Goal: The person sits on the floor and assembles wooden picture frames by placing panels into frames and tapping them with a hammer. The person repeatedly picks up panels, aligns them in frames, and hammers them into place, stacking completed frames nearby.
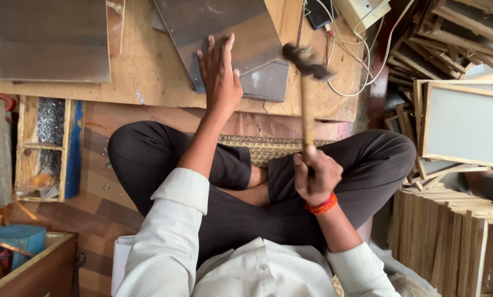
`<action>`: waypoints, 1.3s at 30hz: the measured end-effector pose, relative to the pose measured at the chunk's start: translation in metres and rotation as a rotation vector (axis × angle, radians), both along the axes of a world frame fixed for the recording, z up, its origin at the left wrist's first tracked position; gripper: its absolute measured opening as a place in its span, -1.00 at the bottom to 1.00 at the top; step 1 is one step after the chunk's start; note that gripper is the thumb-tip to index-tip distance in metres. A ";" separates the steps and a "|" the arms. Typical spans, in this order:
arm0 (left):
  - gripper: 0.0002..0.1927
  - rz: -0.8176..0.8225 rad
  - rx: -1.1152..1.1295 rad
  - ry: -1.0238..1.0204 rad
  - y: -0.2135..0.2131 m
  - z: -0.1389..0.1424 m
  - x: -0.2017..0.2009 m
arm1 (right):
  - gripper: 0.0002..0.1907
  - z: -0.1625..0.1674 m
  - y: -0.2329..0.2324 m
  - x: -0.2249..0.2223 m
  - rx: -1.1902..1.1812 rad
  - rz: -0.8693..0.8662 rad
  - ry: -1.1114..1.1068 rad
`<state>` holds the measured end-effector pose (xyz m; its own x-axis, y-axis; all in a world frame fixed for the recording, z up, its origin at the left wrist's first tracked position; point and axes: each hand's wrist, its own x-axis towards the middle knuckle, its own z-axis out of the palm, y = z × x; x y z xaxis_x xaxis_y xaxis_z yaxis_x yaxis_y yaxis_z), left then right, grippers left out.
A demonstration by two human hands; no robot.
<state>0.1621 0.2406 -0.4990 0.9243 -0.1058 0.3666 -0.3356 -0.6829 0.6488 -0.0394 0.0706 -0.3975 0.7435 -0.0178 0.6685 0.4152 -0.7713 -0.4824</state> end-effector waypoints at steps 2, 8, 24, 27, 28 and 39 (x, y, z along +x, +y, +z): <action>-0.10 -0.003 -0.014 -0.004 -0.001 0.001 -0.001 | -0.43 -0.004 0.001 0.003 -0.214 0.016 0.327; -0.33 -0.063 -0.092 -0.043 0.006 0.010 -0.010 | -0.39 0.005 0.001 -0.033 0.116 0.005 0.693; -0.77 -0.177 -0.105 -0.204 0.059 0.035 -0.051 | -0.49 0.042 -0.019 -0.113 0.816 0.312 1.610; -0.51 0.103 -0.218 -0.264 0.081 0.028 -0.054 | -0.67 0.046 -0.013 -0.102 0.500 0.241 1.530; -0.39 0.211 -0.259 -0.287 0.087 0.022 -0.052 | -0.69 0.049 -0.011 -0.098 0.364 0.233 1.452; -0.63 -0.076 -0.944 0.181 0.093 -0.015 -0.061 | -0.59 0.062 -0.019 -0.065 0.087 0.170 1.026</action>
